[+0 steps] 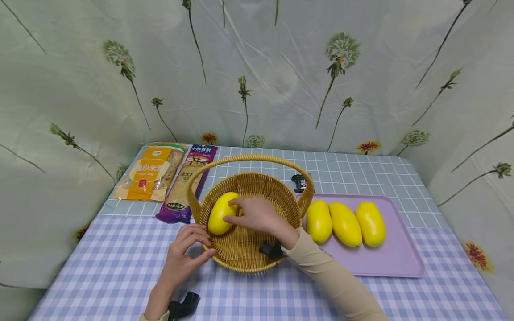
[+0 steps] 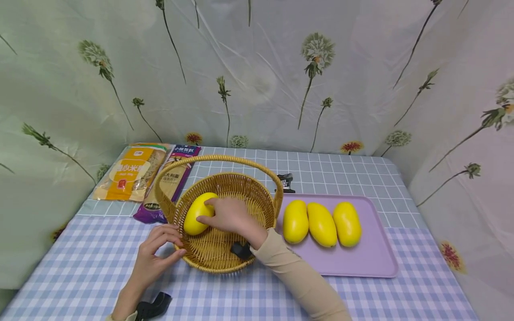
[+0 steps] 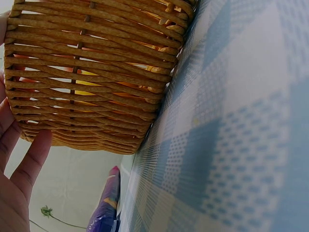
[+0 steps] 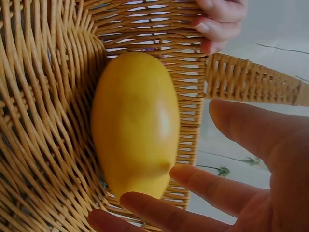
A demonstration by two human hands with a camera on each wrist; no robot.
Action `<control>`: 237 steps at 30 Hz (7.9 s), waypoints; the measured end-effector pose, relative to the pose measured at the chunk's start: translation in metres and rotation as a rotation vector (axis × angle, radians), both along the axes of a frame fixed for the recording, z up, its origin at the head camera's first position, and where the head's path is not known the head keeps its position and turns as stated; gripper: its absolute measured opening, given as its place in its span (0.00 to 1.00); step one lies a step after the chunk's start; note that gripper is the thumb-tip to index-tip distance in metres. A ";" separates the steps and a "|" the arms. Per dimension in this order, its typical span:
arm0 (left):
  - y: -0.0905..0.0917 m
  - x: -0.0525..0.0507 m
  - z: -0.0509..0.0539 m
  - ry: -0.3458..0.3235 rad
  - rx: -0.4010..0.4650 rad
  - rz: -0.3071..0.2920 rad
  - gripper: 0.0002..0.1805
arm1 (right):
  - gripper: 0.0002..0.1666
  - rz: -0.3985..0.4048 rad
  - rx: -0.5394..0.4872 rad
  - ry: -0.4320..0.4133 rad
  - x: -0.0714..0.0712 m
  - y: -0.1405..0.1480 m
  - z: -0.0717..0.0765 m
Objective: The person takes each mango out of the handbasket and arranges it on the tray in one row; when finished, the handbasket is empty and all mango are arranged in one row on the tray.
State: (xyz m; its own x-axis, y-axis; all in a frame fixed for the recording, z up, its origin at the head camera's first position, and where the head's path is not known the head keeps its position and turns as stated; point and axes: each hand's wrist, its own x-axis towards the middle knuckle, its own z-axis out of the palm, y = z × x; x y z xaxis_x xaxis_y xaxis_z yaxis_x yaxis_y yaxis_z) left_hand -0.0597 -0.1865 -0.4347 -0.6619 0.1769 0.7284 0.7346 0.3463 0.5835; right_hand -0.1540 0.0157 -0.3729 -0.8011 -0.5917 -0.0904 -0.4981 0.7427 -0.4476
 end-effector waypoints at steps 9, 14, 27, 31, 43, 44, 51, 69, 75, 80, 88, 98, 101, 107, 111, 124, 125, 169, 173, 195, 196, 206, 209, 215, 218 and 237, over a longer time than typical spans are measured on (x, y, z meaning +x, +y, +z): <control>0.000 0.000 0.002 0.000 -0.004 0.002 0.11 | 0.37 -0.044 -0.026 -0.044 -0.003 -0.008 -0.009; 0.000 0.000 0.002 -0.001 -0.001 -0.002 0.10 | 0.39 -0.079 -0.059 -0.084 -0.004 -0.014 -0.009; 0.000 0.001 0.000 -0.015 -0.006 0.011 0.11 | 0.42 -0.189 -0.074 -0.151 -0.013 -0.031 -0.014; 0.000 0.001 0.000 -0.015 -0.005 0.007 0.10 | 0.41 -0.205 -0.082 -0.155 -0.017 -0.031 -0.015; 0.000 0.001 0.001 -0.014 -0.009 0.010 0.10 | 0.53 -0.199 -0.160 -0.292 -0.025 -0.028 -0.022; 0.000 0.002 0.001 -0.013 -0.010 0.011 0.10 | 0.53 -0.195 -0.170 -0.305 -0.026 -0.028 -0.023; 0.000 0.002 0.002 -0.007 -0.009 0.019 0.10 | 0.55 -0.189 -0.246 -0.382 -0.028 -0.027 -0.024; 0.002 0.003 0.002 -0.013 -0.014 0.015 0.10 | 0.54 -0.119 -0.297 -0.379 -0.024 -0.027 -0.022; 0.001 0.003 0.003 -0.014 -0.019 0.020 0.11 | 0.55 -0.108 -0.308 -0.361 -0.023 -0.026 -0.022; 0.001 0.004 0.004 -0.024 -0.021 0.025 0.13 | 0.58 -0.136 -0.305 -0.366 -0.024 -0.026 -0.022; 0.000 0.003 0.003 -0.028 -0.015 0.022 0.12 | 0.57 -0.146 -0.294 -0.355 -0.024 -0.023 -0.022; 0.001 0.002 0.002 -0.021 -0.013 0.016 0.11 | 0.60 -0.091 -0.220 -0.290 -0.021 -0.018 -0.018; 0.001 0.002 0.003 -0.010 -0.010 0.012 0.10 | 0.60 -0.092 -0.200 -0.254 -0.020 -0.014 -0.016; 0.001 0.001 0.003 0.002 -0.010 0.010 0.10 | 0.59 -0.080 -0.205 -0.218 -0.018 -0.002 -0.007; 0.001 0.001 0.002 0.002 -0.008 0.009 0.10 | 0.59 -0.068 -0.250 -0.180 -0.016 0.008 0.001; 0.001 0.001 0.002 -0.002 -0.006 0.008 0.10 | 0.55 -0.117 -0.394 -0.084 0.001 0.030 0.012; 0.001 0.001 0.002 -0.002 -0.005 0.008 0.10 | 0.55 -0.123 -0.406 -0.070 0.003 0.031 0.013; 0.002 0.000 0.001 0.007 0.002 0.010 0.10 | 0.51 -0.048 -0.995 0.330 0.081 0.130 0.002; 0.002 0.001 0.002 0.004 -0.001 0.013 0.10 | 0.54 -0.125 -1.016 0.306 0.084 0.146 -0.008; 0.001 0.000 0.000 0.005 -0.002 0.016 0.10 | 0.48 -0.657 -1.067 0.307 0.074 0.226 -0.031; 0.001 0.000 0.000 0.006 -0.002 0.016 0.10 | 0.48 -0.674 -1.064 0.311 0.073 0.230 -0.033; 0.002 -0.001 0.000 0.018 0.008 -0.001 0.10 | 0.41 -0.943 -0.797 0.406 0.066 0.271 -0.059; 0.002 -0.001 0.000 0.019 0.006 0.003 0.10 | 0.39 -1.011 -0.781 0.401 0.066 0.276 -0.057; 0.002 0.000 0.000 0.012 0.008 0.009 0.10 | 0.36 -1.144 -0.743 0.338 0.064 0.288 -0.057; 0.002 0.000 0.001 0.010 0.006 0.011 0.10 | 0.36 -1.198 -0.732 0.292 0.063 0.294 -0.059; 0.002 -0.002 -0.001 0.030 0.018 -0.003 0.11 | 0.41 -1.256 -0.445 0.155 0.057 0.318 -0.069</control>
State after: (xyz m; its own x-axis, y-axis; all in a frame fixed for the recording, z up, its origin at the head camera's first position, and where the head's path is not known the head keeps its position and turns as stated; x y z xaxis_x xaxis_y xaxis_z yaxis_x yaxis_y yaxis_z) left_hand -0.0616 -0.1849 -0.4354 -0.6391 0.1659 0.7510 0.7530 0.3338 0.5670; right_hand -0.0970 0.3341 -0.4417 -0.8038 0.5922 0.0565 0.3422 0.5381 -0.7703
